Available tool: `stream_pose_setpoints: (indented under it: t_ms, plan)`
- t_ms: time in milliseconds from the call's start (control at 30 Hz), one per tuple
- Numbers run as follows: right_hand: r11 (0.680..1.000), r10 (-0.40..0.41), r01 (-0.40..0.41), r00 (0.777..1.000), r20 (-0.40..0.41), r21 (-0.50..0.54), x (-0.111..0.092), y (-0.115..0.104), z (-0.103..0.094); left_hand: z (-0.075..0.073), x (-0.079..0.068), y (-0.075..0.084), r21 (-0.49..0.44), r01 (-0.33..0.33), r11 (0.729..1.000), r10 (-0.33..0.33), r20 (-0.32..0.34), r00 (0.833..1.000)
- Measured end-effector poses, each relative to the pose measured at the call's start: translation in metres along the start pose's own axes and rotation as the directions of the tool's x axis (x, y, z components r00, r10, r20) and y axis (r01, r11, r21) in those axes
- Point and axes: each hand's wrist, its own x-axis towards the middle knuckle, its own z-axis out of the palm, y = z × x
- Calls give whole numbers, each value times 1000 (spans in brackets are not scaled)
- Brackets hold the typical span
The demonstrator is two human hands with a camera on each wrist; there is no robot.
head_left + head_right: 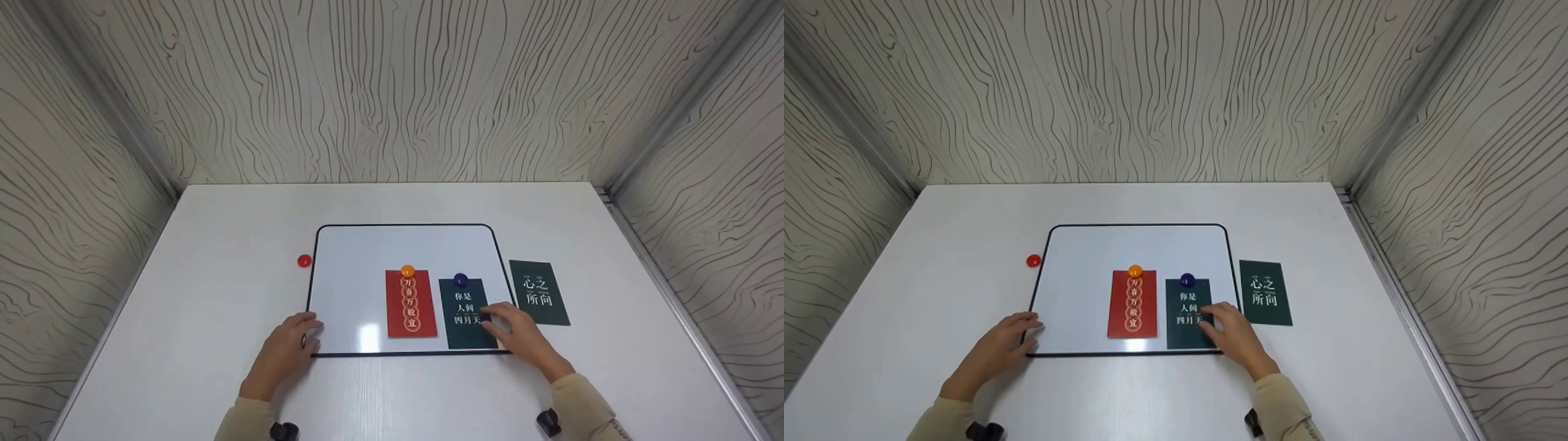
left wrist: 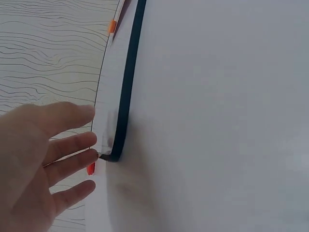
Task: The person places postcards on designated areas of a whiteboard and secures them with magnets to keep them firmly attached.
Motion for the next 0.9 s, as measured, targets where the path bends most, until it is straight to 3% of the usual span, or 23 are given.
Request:
stream_pose_setpoints:
  t_ms: [433, 900]
  plan:
    - [999, 38, -38, 998, -40, 12, 4, 13, -10, -4, -2, -4, 98, -133, 986, 119, 134, 984]
    - [996, 80, -82, 995, -53, -35, 6, 21, -26, -3, -4, -6, 52, -79, 996, 68, 192, 979]
